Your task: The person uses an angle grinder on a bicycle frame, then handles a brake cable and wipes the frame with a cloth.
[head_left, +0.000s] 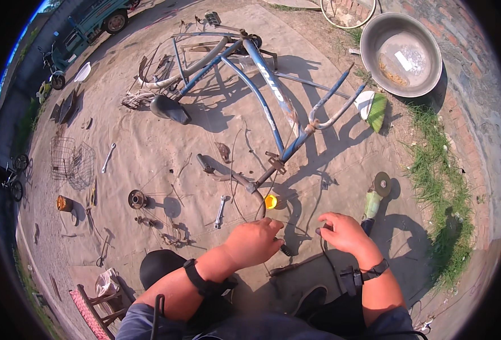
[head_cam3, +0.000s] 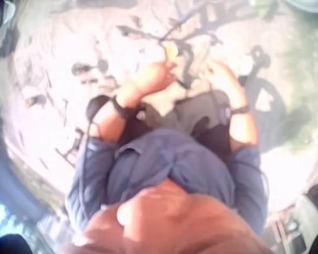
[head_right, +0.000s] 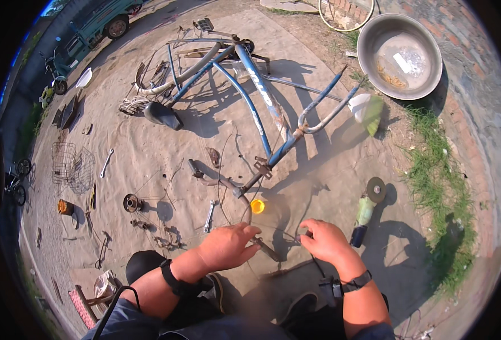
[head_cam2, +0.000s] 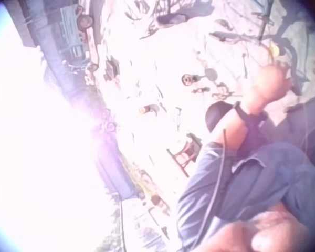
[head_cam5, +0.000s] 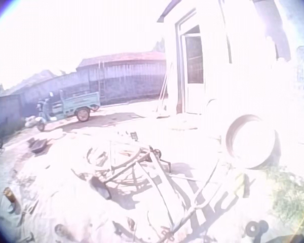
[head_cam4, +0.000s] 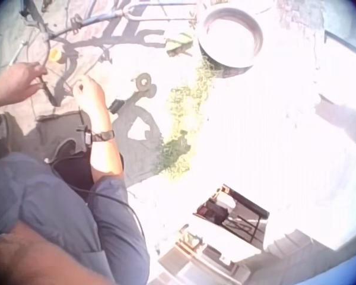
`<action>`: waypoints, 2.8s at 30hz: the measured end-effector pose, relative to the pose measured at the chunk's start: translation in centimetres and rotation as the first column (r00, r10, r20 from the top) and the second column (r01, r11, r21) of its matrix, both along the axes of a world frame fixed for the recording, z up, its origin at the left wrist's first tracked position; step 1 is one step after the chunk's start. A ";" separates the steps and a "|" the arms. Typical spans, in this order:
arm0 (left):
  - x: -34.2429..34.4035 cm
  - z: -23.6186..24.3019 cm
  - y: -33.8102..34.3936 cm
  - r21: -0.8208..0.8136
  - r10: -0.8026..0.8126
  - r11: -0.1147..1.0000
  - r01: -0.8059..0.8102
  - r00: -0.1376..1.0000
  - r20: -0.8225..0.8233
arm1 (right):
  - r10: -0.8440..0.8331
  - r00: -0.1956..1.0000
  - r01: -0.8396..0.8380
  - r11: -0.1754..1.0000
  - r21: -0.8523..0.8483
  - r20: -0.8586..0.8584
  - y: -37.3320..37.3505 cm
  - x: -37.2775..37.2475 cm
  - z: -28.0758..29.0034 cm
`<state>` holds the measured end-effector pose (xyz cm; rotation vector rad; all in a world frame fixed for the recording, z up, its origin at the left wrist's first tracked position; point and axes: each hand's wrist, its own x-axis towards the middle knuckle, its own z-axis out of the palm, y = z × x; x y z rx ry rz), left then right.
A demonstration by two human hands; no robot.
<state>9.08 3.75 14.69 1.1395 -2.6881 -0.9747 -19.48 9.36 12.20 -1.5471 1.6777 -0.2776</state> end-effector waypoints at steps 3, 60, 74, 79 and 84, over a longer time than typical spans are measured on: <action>-0.1 0.2 -0.1 0.023 -0.003 1.000 0.003 1.000 0.011 | 0.009 1.000 -0.009 1.000 -0.008 -0.013 -0.1 0.0 0.0; -0.2 0.1 -0.4 0.040 -0.015 0.999 0.015 1.000 0.015 | -0.004 1.000 0.004 1.000 0.018 -0.012 -0.6 0.2 -0.2; -0.1 -0.2 -0.4 0.038 -0.008 0.999 0.008 1.000 0.011 | -0.006 1.000 0.006 1.000 0.020 -0.010 -0.5 0.0 -0.7; 0.1 -0.1 -0.3 0.036 -0.005 0.999 0.004 1.000 0.023 | -0.005 1.000 0.006 1.000 0.028 -0.017 -0.8 0.3 0.0; -0.2 0.0 -0.4 0.044 -0.011 0.999 0.009 0.999 0.033 | -0.008 1.000 0.008 1.000 0.010 -0.024 -0.5 0.0 -0.2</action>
